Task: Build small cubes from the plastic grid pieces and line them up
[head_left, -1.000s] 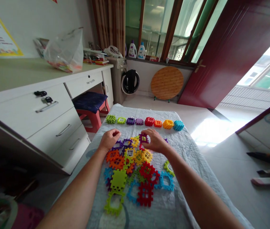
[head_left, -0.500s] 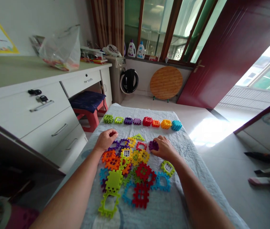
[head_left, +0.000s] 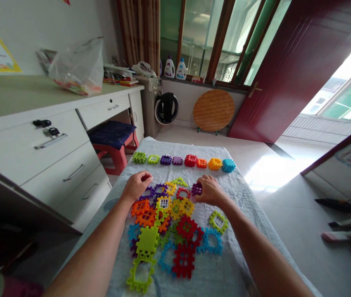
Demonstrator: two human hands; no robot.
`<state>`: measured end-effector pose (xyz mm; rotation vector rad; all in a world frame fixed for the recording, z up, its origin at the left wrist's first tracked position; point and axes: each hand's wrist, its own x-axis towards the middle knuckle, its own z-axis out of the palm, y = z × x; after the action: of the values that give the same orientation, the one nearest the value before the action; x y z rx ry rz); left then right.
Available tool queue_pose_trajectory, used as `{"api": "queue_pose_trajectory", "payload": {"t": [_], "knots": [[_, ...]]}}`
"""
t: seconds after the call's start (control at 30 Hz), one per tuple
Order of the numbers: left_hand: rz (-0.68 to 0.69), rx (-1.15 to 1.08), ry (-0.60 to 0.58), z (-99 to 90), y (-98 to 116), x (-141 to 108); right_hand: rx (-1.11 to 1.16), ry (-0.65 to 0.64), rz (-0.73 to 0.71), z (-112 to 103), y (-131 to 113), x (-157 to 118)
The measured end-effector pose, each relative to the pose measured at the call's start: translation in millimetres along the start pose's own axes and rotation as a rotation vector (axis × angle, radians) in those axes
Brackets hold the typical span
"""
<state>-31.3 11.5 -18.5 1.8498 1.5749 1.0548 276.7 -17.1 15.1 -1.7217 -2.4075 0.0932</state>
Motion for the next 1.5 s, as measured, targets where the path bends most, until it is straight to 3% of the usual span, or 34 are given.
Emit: {"api": "queue_pose_trajectory", "payload": {"t": [0.17,0.37,0.53,0.77,1.07,1.5], "knots": [[-0.034,-0.009,-0.014,-0.1,1,0,0.030,0.204,-0.081,-20,-9,52],[-0.044,-0.019,-0.013,-0.5,2,1,-0.066,0.083,-0.040,-16,-20,133],[-0.050,-0.019,-0.010,0.5,1,1,-0.142,-0.010,0.000,-1,-25,165],[-0.052,-0.017,-0.004,1.1,1,2,-0.203,-0.155,-0.003,9,-29,179],[-0.056,-0.009,-0.003,0.9,2,2,-0.162,-0.225,-0.044,14,-29,185],[-0.044,-0.003,0.002,1.7,1,1,-0.091,-0.187,-0.029,14,-32,179]]}}
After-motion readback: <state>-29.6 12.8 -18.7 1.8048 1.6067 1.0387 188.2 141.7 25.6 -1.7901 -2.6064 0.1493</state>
